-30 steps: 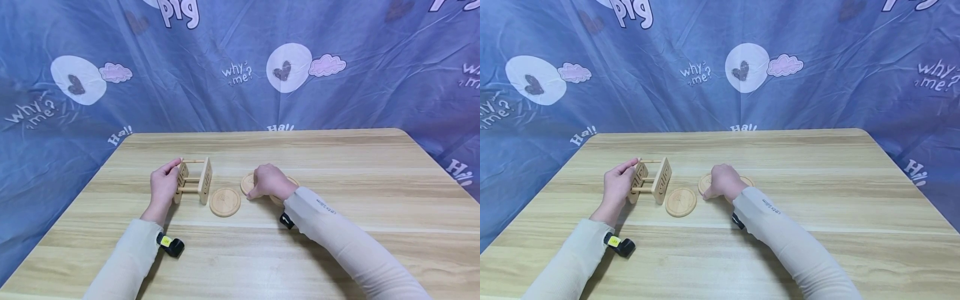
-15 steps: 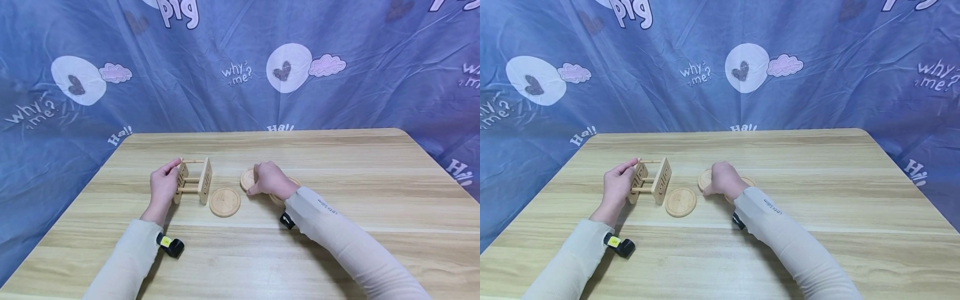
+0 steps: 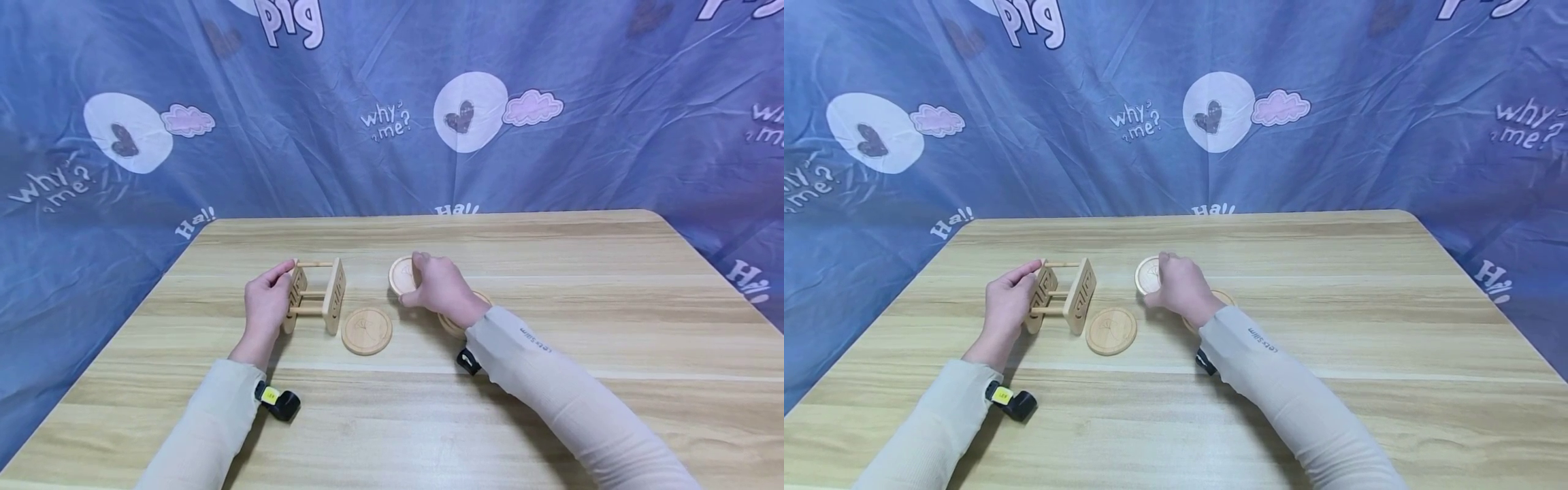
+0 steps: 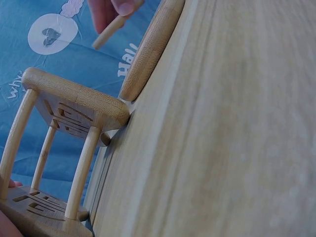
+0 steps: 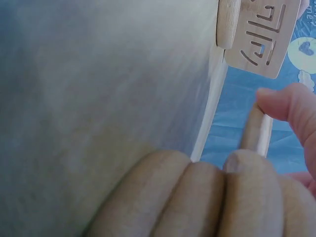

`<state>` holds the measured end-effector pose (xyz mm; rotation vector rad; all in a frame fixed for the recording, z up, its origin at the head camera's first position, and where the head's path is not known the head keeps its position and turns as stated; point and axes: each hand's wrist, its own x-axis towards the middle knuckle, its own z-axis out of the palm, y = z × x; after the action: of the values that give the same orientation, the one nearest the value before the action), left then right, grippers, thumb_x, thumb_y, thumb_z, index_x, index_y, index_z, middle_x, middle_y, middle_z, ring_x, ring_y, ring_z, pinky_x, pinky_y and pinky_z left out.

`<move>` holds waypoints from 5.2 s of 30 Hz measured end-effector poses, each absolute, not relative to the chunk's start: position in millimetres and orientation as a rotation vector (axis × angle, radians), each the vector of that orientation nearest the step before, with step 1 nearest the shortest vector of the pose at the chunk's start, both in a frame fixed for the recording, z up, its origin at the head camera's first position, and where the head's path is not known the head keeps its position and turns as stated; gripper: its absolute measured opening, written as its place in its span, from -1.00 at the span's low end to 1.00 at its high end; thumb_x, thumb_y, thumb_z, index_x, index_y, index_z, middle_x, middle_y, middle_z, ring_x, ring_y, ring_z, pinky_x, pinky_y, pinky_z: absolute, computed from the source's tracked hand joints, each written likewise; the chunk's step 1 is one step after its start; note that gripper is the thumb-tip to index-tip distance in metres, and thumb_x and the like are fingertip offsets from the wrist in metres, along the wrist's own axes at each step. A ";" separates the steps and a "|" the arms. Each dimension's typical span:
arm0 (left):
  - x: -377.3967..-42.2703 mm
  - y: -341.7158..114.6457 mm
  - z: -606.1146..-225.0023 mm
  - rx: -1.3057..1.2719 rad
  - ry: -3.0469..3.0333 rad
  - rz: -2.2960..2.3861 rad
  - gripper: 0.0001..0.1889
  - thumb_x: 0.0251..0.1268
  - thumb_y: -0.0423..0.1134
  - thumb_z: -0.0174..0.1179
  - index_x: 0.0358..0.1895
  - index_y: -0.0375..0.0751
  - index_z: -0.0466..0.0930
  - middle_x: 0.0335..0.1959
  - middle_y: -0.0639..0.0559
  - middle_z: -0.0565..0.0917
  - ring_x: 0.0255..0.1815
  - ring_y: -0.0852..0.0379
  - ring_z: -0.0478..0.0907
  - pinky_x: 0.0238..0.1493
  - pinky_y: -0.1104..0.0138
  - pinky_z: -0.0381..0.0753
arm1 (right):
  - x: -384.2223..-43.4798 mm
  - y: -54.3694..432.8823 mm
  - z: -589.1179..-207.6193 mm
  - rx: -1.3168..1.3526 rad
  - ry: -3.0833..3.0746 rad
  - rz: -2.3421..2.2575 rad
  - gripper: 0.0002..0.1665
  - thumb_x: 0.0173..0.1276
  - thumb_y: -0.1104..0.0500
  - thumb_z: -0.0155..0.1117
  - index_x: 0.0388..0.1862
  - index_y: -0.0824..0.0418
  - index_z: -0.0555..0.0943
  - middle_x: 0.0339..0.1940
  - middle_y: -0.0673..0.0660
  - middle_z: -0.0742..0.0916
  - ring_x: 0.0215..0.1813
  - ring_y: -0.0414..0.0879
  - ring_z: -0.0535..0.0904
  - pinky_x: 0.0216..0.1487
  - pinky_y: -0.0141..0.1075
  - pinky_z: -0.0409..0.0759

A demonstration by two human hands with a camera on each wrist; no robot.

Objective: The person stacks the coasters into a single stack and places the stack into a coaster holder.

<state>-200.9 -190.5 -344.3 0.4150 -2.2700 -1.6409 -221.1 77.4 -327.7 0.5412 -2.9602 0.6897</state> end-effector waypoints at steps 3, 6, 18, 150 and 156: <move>-200.8 -191.3 -343.9 0.417 -2.271 -1.645 -0.65 0.29 -0.32 -0.06 0.09 -0.23 0.56 0.20 -0.09 0.49 0.21 0.09 0.35 0.20 0.23 0.33 | -220.0 77.3 -326.3 0.551 -2.882 0.708 -0.04 -0.15 0.00 0.50 0.18 0.48 0.39 0.07 0.37 0.60 0.01 0.16 0.55 0.09 -0.12 0.50; -200.5 -191.6 -343.0 0.427 -2.277 -1.652 -0.65 0.30 -0.32 -0.06 0.10 -0.21 0.56 0.21 -0.08 0.49 0.20 0.10 0.35 0.18 0.25 0.34 | -218.4 77.9 -323.6 0.522 -2.842 0.761 -0.09 -0.17 0.00 0.48 0.13 0.48 0.41 0.03 0.36 0.61 -0.02 0.18 0.54 0.08 -0.10 0.51; -200.3 -191.3 -343.3 0.435 -2.278 -1.680 -0.65 0.30 -0.31 -0.05 0.11 -0.18 0.55 0.23 -0.04 0.47 0.19 0.12 0.35 0.11 0.30 0.35 | -209.4 86.5 -320.0 0.430 -2.851 0.910 0.01 -0.23 -0.03 0.48 0.20 0.45 0.37 0.15 0.34 0.54 0.20 0.19 0.36 0.25 -0.06 0.34; -203.9 -192.9 -343.0 0.439 -2.245 -1.699 -0.67 0.30 -0.33 -0.03 0.09 -0.18 0.56 0.21 -0.03 0.49 0.26 0.15 0.33 0.26 0.29 0.29 | -173.0 36.9 -322.2 0.998 -3.064 0.981 0.17 -0.06 -0.13 0.45 0.42 0.30 0.11 0.45 0.20 0.20 0.45 0.04 0.09 0.41 -0.16 0.04; -203.9 -193.7 -343.1 0.440 -2.247 -1.692 -0.67 0.30 -0.34 -0.03 0.09 -0.18 0.56 0.21 -0.03 0.49 0.27 0.13 0.33 0.26 0.29 0.30 | -176.3 29.0 -325.4 1.028 -3.166 0.973 0.20 -0.07 -0.12 0.45 0.43 0.30 0.07 0.46 0.18 0.16 0.46 0.02 0.04 0.42 -0.18 0.01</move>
<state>-203.9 -193.7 -343.1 0.4399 -2.2471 -1.6920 -176.3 29.0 -325.4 1.0279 -3.1656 0.9733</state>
